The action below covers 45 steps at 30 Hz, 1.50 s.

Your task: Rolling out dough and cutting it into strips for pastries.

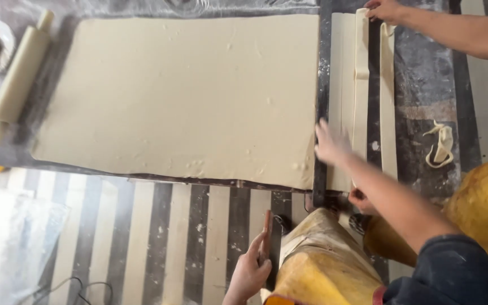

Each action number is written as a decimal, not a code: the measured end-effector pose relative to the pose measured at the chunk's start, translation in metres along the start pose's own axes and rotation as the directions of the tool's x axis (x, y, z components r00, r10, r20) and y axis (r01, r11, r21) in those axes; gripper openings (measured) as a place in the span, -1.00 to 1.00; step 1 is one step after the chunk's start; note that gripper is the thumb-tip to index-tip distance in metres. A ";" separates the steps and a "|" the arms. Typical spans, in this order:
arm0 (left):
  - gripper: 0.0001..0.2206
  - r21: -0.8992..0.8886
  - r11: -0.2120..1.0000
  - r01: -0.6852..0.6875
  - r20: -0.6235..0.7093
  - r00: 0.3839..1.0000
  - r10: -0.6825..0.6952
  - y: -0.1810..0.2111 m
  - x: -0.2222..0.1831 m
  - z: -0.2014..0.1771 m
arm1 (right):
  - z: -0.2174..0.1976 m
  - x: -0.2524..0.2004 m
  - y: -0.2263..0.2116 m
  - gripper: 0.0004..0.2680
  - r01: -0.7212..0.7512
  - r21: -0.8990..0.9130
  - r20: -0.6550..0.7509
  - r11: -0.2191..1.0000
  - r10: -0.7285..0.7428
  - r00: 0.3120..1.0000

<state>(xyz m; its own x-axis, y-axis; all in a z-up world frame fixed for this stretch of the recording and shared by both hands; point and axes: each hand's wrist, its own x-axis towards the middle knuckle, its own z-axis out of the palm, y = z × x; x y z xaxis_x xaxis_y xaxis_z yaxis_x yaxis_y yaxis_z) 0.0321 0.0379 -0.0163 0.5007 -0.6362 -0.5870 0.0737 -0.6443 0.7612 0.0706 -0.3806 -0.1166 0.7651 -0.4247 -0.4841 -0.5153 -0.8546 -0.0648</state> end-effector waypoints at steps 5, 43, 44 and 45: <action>-0.34 -0.123 0.992 0.006 -0.193 0.981 -0.029 -0.027 0.004 0.005 | 0.057 -0.119 -0.069 -0.49 -0.009 0.180 -0.111 0.984 0.029 0.993; -0.33 0.200 0.978 0.054 -0.124 0.992 -0.029 0.015 0.000 -0.014 | 0.129 -0.102 -0.103 -0.67 0.392 0.518 -0.669 0.760 0.074 0.739; -0.33 0.205 0.977 0.052 -0.124 0.992 -0.027 0.015 0.002 -0.014 | 0.128 -0.101 -0.102 -0.68 0.402 0.517 -0.680 0.756 0.078 0.729; -0.33 0.206 0.977 0.054 -0.121 0.992 -0.029 0.020 0.003 -0.014 | 0.126 -0.102 -0.103 -0.68 0.399 0.520 -0.678 0.755 0.081 0.730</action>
<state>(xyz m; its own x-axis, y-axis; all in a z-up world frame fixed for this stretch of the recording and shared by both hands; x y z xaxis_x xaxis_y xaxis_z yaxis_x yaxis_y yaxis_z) 0.0470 0.0290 0.0009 0.5992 -0.5612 -0.5709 -0.0790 -0.7511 0.6554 -0.0034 -0.2115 -0.1702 0.7791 -0.5818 0.2332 -0.2844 -0.6597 -0.6957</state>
